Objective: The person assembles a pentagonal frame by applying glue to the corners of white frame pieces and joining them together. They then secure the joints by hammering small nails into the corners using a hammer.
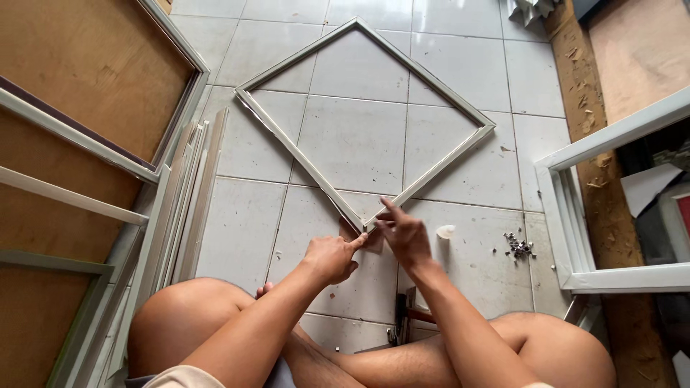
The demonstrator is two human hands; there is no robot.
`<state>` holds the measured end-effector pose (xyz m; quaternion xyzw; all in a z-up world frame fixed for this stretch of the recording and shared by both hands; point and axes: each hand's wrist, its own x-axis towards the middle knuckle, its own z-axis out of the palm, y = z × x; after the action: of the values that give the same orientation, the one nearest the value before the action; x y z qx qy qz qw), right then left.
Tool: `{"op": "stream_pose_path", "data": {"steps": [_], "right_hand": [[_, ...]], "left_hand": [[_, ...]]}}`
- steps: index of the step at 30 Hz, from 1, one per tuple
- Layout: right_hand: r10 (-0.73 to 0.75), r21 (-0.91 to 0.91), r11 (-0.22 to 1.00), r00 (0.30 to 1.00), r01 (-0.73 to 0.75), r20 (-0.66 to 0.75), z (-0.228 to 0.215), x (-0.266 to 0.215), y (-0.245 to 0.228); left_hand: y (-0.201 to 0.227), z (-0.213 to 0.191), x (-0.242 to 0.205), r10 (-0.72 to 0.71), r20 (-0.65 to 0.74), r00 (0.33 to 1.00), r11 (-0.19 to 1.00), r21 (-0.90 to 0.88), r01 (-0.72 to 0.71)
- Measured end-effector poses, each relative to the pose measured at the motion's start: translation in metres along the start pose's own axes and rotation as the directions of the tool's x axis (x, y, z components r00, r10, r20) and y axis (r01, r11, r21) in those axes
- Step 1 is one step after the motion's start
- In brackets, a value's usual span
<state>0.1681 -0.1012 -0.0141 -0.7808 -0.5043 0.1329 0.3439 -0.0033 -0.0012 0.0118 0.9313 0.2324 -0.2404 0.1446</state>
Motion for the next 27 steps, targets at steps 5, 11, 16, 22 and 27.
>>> {"op": "stream_pose_path", "data": {"steps": [5,11,16,22,27], "right_hand": [[0.297,-0.371,0.922,0.818,-0.112,0.493,-0.080,-0.034,-0.039],[0.485,-0.743,0.636,0.643,0.206,0.593,-0.055,-0.093,-0.009],[0.460,-0.602,0.794,0.729,-0.083,0.507,-0.087,-0.082,-0.034],[0.207,-0.096,0.974,0.978,-0.206,-0.004,-0.069,-0.056,-0.044],[0.065,-0.097,0.994,0.994,-0.057,0.084,-0.049,-0.056,-0.074]], "left_hand": [[-0.001,0.002,-0.014,-0.009,-0.027,1.000,1.000,-0.020,0.009],[0.001,0.006,-0.007,-0.102,0.077,0.992,0.991,0.090,0.095],[-0.010,0.023,-0.007,-0.053,-0.067,0.996,0.998,-0.029,0.051],[-0.013,0.028,-0.008,-0.056,-0.022,0.998,0.996,-0.067,0.054],[-0.015,0.034,0.002,-0.086,-0.012,0.996,0.992,-0.092,0.085]]}}
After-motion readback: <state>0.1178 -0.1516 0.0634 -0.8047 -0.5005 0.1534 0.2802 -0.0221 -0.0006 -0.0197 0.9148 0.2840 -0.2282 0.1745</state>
